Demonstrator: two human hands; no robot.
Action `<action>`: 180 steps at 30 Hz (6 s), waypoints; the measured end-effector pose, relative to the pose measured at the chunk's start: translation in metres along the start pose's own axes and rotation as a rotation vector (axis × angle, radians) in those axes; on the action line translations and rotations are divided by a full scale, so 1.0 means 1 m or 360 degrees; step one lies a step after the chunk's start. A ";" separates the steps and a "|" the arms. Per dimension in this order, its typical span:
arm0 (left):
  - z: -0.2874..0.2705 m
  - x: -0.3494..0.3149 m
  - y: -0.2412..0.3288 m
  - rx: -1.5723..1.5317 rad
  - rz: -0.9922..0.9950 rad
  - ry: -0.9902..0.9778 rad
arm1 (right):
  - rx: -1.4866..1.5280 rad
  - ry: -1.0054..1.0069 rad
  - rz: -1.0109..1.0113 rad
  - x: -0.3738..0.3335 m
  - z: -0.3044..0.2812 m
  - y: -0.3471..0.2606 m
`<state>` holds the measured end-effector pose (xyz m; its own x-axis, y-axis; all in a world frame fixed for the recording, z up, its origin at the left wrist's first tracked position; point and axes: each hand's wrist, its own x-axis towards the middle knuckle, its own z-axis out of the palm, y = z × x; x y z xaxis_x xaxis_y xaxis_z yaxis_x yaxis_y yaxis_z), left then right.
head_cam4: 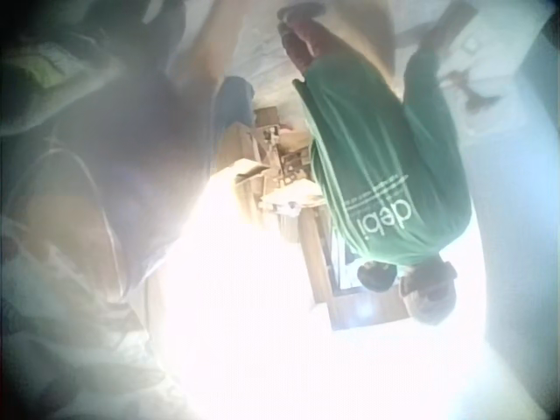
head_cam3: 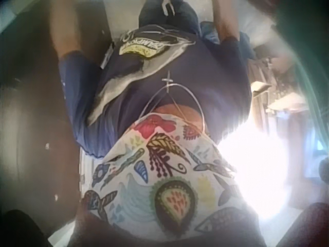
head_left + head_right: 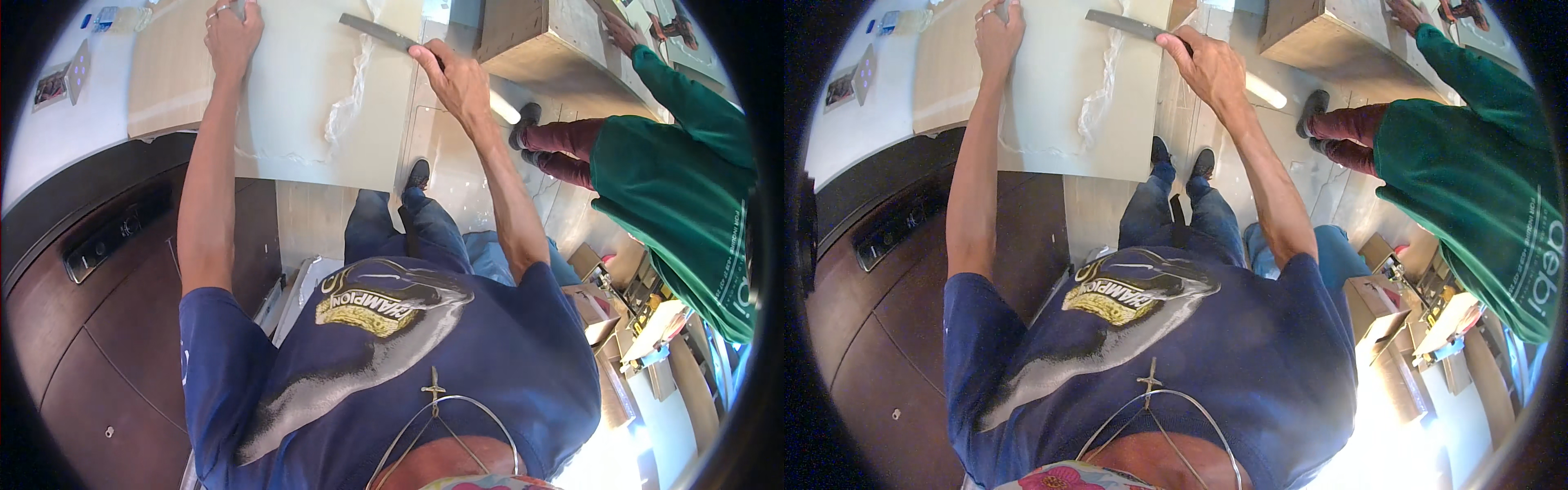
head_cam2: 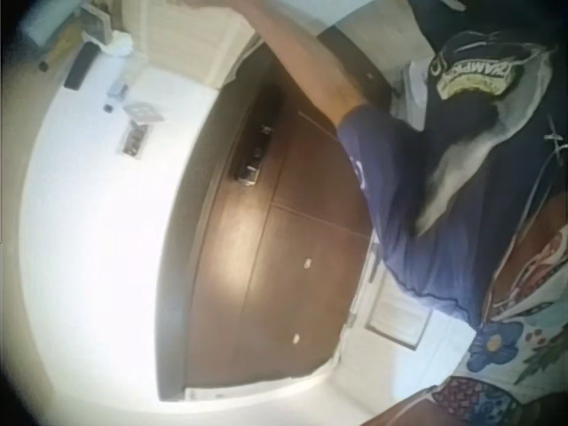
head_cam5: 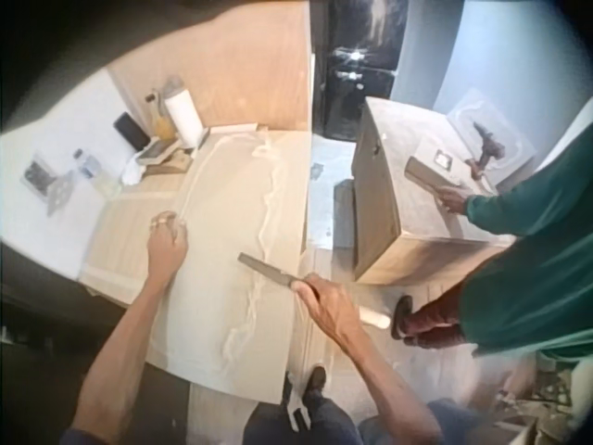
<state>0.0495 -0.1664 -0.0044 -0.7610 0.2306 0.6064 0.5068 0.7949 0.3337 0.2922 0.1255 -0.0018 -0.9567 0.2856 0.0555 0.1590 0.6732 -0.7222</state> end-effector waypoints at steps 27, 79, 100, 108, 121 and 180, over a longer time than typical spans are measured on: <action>-0.009 0.001 0.021 0.0084 -0.0043 -0.0041 | 0.0042 -0.0174 -0.0032 -0.038 -0.001 0.011; -0.039 -0.025 -0.025 0.0185 -0.0457 -0.0275 | -0.0123 -0.0037 -0.0157 -0.042 0.033 -0.005; -0.055 -0.043 -0.049 0.0195 -0.0500 -0.0314 | 0.0047 -0.0036 -0.0078 -0.058 0.068 -0.016; -0.042 -0.058 -0.067 0.0205 -0.0008 0.0089 | 0.0164 -0.0199 0.0065 -0.121 0.067 -0.041; -0.037 -0.055 -0.073 0.0156 -0.0027 0.0002 | 0.0069 -0.0182 -0.0044 -0.138 0.068 -0.048; -0.035 -0.049 -0.092 0.0164 0.0004 -0.0010 | -0.0223 -0.0437 -0.0088 -0.222 0.057 -0.058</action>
<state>0.0542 -0.2702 -0.0396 -0.7626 0.2359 0.6023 0.4645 0.8477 0.2562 0.4813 -0.0157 -0.0118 -0.9919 0.0640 -0.1099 0.1187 0.7755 -0.6201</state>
